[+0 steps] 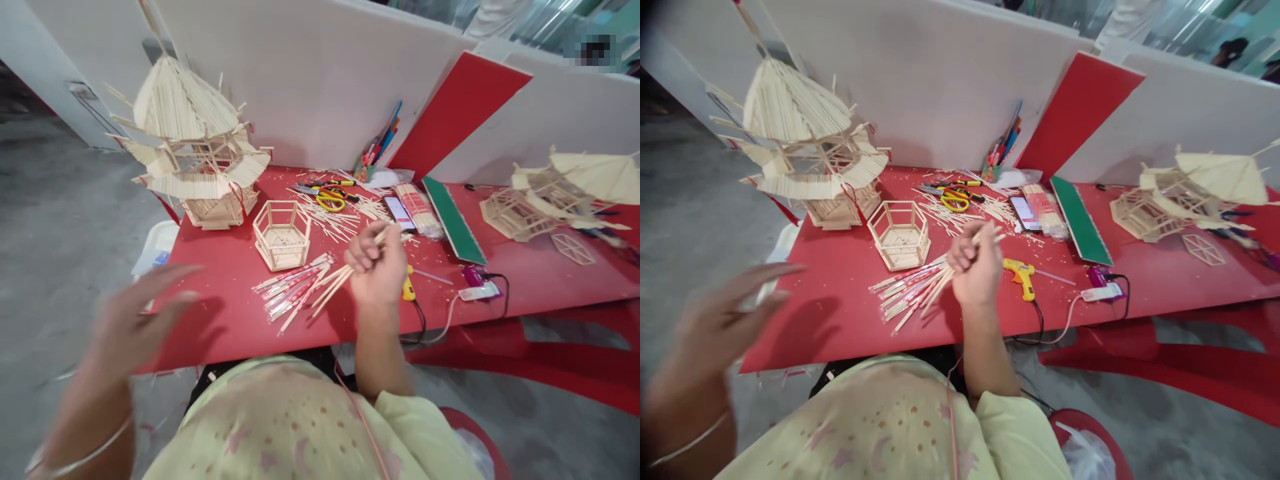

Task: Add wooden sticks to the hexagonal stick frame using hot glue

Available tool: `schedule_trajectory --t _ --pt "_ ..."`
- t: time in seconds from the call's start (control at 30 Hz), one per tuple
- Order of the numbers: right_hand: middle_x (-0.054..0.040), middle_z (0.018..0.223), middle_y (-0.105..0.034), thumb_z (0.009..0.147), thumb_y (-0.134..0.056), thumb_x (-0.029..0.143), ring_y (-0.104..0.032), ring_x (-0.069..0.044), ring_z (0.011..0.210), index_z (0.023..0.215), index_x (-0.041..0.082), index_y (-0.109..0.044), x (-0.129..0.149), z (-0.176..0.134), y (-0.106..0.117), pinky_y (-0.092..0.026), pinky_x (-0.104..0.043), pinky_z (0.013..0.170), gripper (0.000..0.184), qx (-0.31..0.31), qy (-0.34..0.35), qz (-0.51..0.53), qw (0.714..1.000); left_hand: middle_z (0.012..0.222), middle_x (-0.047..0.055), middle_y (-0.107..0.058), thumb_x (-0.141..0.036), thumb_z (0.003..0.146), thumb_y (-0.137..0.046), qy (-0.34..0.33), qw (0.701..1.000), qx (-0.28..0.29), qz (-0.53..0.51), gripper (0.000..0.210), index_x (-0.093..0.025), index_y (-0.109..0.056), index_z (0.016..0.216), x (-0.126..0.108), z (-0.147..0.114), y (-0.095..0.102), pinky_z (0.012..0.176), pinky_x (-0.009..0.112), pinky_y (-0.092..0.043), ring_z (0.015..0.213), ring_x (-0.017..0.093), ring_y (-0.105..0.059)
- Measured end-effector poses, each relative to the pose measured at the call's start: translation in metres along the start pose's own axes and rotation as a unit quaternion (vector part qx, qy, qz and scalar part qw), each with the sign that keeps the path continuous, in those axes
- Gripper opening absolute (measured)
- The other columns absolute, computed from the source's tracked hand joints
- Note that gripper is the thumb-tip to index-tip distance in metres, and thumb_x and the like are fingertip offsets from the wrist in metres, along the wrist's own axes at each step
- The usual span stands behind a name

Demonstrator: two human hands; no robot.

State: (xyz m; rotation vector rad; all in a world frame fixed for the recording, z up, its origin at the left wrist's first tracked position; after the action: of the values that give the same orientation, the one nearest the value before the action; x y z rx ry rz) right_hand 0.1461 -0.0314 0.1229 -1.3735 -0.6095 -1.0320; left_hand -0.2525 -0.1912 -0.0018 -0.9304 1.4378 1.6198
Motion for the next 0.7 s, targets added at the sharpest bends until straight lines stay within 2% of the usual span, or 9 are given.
schedule_trajectory --t 0.07,0.1,0.13,0.2,0.3,0.43,0.5,0.6,0.7 --pt "0.0088 0.059 -0.027 0.094 -0.056 0.072 -0.025 -0.01 0.045 0.089 0.027 -0.06 -0.017 -0.008 -0.02 -0.026 -0.023 0.04 0.045 0.031 -0.032 -0.028 0.999 0.133 0.008 -0.072 -0.043 0.084 -0.08 -0.047 0.99 0.121 -0.055 0.056 -0.027 -0.067 0.136 -0.094 0.086 -0.081 0.105 0.041 -0.052 0.123 0.03 -0.066" --pt "0.0079 0.06 -0.03 0.096 -0.051 0.072 -0.029 -0.01 0.046 0.092 0.027 -0.062 -0.024 -0.01 -0.027 -0.03 -0.024 0.042 0.046 0.044 -0.039 -0.047 0.997 0.121 0.01 -0.075 -0.047 0.081 -0.083 -0.057 0.977 0.166 -0.124 0.062 -0.024 -0.066 0.135 -0.127 0.11 -0.117 0.093 0.038 -0.057 0.108 0.027 -0.071" --pt "0.0066 0.062 -0.035 0.097 -0.048 0.073 -0.034 -0.011 0.049 0.096 0.027 -0.064 -0.029 -0.01 -0.03 -0.034 -0.025 0.045 0.048 0.064 -0.044 -0.07 0.995 0.103 0.008 -0.076 -0.049 0.086 -0.079 -0.036 0.96 0.213 -0.179 0.056 -0.021 -0.066 0.132 -0.148 0.122 -0.146 0.077 0.033 -0.058 0.087 0.022 -0.072" --pt "0.0032 0.07 -0.05 0.097 -0.048 0.074 -0.049 -0.013 0.059 0.105 0.027 -0.068 -0.034 -0.006 -0.031 -0.044 -0.026 0.054 0.051 0.119 -0.053 -0.123 0.984 0.067 -0.001 -0.062 -0.056 0.099 -0.059 0.04 0.933 0.223 -0.278 0.045 -0.017 -0.066 0.119 -0.159 0.119 -0.181 0.048 0.023 -0.042 0.047 0.01 -0.052" --pt "-0.0003 0.083 -0.064 0.09 -0.064 0.071 -0.059 -0.015 0.076 0.104 0.025 -0.073 -0.032 0.004 -0.021 -0.05 -0.027 0.067 0.048 0.197 -0.056 -0.21 0.956 0.058 -0.006 -0.053 -0.059 0.096 -0.063 0.092 0.915 0.167 -0.357 0.045 -0.016 -0.064 0.105 -0.142 0.101 -0.188 0.039 0.02 -0.025 0.039 0.005 -0.036" --pt "0.0024 0.066 -0.06 0.085 -0.076 0.062 -0.053 -0.011 0.062 0.074 0.021 -0.071 -0.029 0.016 -0.008 -0.043 -0.024 0.056 0.042 0.226 -0.062 -0.294 0.927 0.063 -0.002 -0.06 -0.058 0.093 -0.068 0.092 0.91 0.136 -0.382 0.042 -0.017 -0.06 0.089 -0.129 0.106 -0.176 0.04 0.02 -0.024 0.04 0.003 -0.036" --pt "0.0026 0.063 -0.061 0.085 -0.076 0.061 -0.052 -0.01 0.056 0.075 0.021 -0.071 -0.029 0.026 -0.001 -0.041 -0.024 0.051 0.042 0.192 -0.085 -0.277 0.938 0.062 -0.002 -0.061 -0.057 0.094 -0.067 0.098 0.91 0.131 -0.38 0.043 -0.017 -0.057 0.084 -0.126 0.111 -0.176 0.041 0.021 -0.025 0.04 0.003 -0.036" --pt "0.0041 0.062 -0.059 0.083 -0.076 0.064 -0.051 -0.009 0.052 0.082 0.023 -0.072 -0.025 0.042 0.015 -0.039 -0.021 0.046 0.042 0.072 -0.069 -0.181 0.978 0.059 -0.004 -0.058 -0.058 0.094 -0.067 0.122 0.906 0.123 -0.386 0.042 -0.017 -0.059 0.091 -0.121 0.112 -0.182 0.042 0.02 -0.026 0.04 0.003 -0.035" --pt "0.0095 0.053 -0.042 0.085 -0.073 0.066 -0.031 -0.006 0.042 0.083 0.024 -0.07 -0.02 0.043 0.029 -0.024 -0.02 0.039 0.042 0.0 -0.031 -0.122 0.992 0.058 -0.006 -0.056 -0.06 0.094 -0.065 0.127 0.907 0.127 -0.382 0.043 -0.017 -0.059 0.095 -0.117 0.109 -0.192 0.042 0.02 -0.025 0.041 0.004 -0.035"
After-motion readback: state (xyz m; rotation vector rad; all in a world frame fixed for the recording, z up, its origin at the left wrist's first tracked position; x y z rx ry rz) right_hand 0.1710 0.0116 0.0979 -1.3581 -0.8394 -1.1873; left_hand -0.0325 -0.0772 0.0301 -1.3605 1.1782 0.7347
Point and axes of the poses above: each hand's wrist, its own z-axis towards the middle knuckle, its own y-axis out of the back of the hand, x = y × z, the point moved 1 cm from there along z, towards the middle knuckle
